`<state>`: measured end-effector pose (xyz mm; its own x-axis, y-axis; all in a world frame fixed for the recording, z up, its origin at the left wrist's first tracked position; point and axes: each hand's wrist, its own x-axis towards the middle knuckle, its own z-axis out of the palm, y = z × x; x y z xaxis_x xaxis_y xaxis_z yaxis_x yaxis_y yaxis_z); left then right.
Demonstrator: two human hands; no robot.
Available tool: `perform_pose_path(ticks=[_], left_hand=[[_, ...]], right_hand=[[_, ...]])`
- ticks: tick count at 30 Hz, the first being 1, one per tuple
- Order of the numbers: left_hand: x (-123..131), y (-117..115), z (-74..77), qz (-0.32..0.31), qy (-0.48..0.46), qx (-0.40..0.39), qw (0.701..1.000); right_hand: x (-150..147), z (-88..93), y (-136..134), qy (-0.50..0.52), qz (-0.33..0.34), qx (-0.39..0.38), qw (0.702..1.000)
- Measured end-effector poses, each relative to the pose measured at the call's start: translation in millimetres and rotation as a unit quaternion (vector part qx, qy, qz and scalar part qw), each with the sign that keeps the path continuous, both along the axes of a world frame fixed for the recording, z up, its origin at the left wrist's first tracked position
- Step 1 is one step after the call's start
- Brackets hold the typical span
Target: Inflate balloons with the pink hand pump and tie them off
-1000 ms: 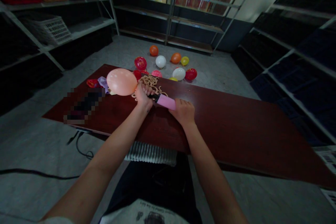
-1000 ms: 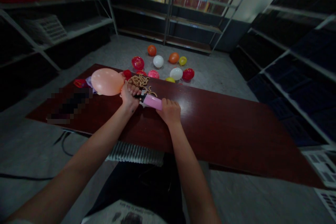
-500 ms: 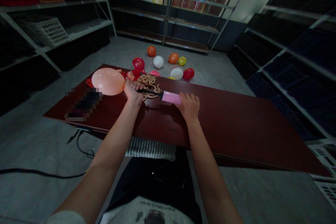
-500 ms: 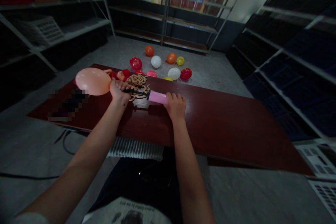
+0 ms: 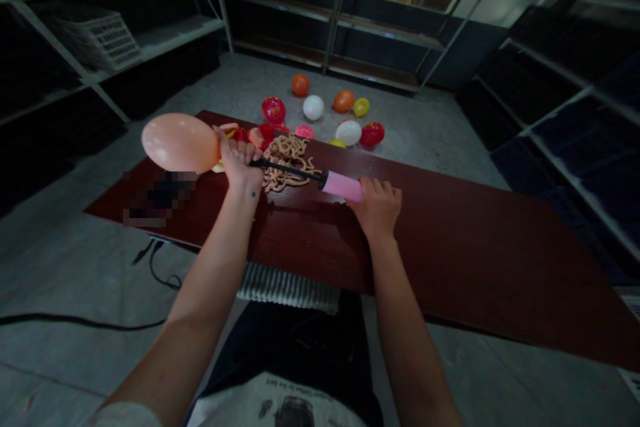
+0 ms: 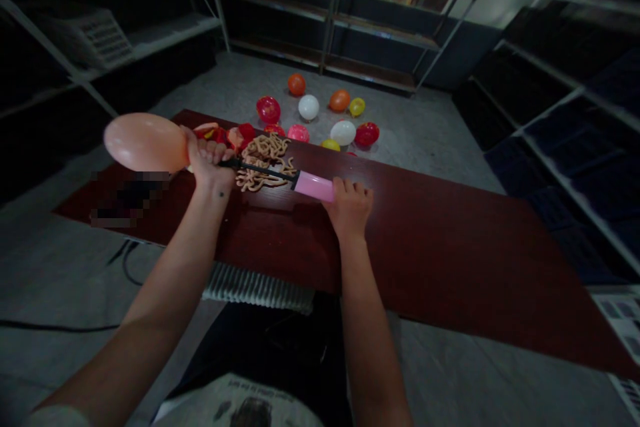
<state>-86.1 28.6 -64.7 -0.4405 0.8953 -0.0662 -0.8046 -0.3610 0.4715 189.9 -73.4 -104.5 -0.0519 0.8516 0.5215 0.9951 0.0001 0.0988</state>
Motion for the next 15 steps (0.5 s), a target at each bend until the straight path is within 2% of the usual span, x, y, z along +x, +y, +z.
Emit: perform_pose_path(ticks=[7,15], left_hand=[[16.2,0.1,-5.7,-0.023,0.032,-0.032,0.999],[73.5,-13.7,-13.0,-0.089,0.020,-0.010,0.996]], right_hand=[[-5.1,1.1,0.7,-0.002,0.015,-0.016,1.000],[-28.9,-1.4,2.9,0.013,0.047,-0.055,0.997]])
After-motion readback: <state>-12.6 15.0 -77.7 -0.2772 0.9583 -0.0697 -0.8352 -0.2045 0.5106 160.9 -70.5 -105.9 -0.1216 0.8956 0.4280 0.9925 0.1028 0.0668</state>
